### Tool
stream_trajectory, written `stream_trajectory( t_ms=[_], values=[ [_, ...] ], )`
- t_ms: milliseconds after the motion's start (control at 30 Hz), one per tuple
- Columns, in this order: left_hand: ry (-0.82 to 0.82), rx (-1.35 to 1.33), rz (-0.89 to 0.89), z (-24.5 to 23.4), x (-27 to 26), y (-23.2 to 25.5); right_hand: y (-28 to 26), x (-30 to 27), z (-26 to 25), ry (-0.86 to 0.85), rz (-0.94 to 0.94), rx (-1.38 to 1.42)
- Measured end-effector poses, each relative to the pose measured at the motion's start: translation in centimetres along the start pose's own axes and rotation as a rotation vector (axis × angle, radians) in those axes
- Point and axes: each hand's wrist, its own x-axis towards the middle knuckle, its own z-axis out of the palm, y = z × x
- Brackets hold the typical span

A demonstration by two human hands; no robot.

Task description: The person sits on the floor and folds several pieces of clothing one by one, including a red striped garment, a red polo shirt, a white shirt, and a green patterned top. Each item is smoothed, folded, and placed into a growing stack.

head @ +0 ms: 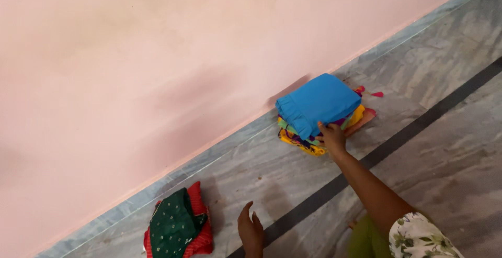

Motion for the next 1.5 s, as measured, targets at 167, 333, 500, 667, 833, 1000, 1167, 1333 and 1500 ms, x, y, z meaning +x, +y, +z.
stream_trajectory(
  t_ms=[167,333,500,667,833,1000,1167,1333,1500],
  values=[
    [-0.063,0.102,-0.023,2.1,1.3,-2.5,-0.9,1.8,0.6,0.045,0.254,0.135],
    [-0.035,0.081,0.136,3.6,1.9,-4.8,0.4,5.8,0.3,0.048,0.259,0.241],
    [-0.065,0.081,0.083,3.7,2.1,-5.2,-1.2,6.1,-0.1,-0.080,-0.001,0.464],
    [-0.057,0.071,0.077,3.2,2.0,-3.9,-8.2,2.9,-1.2,-0.224,-0.106,0.693],
    [-0.028,0.000,0.016,2.3,1.6,-2.7,-13.2,-2.3,-1.2,-0.363,-0.269,0.255],
    [-0.071,-0.108,-0.234,2.5,1.9,-3.4,-11.8,-9.6,1.7,-0.768,-0.530,-0.603],
    [0.035,-0.107,-0.438,2.8,2.0,-5.6,-9.3,-12.1,2.8,-0.926,-0.490,-0.961],
    [0.017,0.028,-0.204,2.1,1.1,-4.6,-5.2,-10.9,2.7,-0.921,-0.339,-1.027],
    [-0.621,0.342,-0.061,1.6,-1.0,1.1,-0.8,-10.6,3.5,-1.023,-0.256,-1.280]
  ],
)
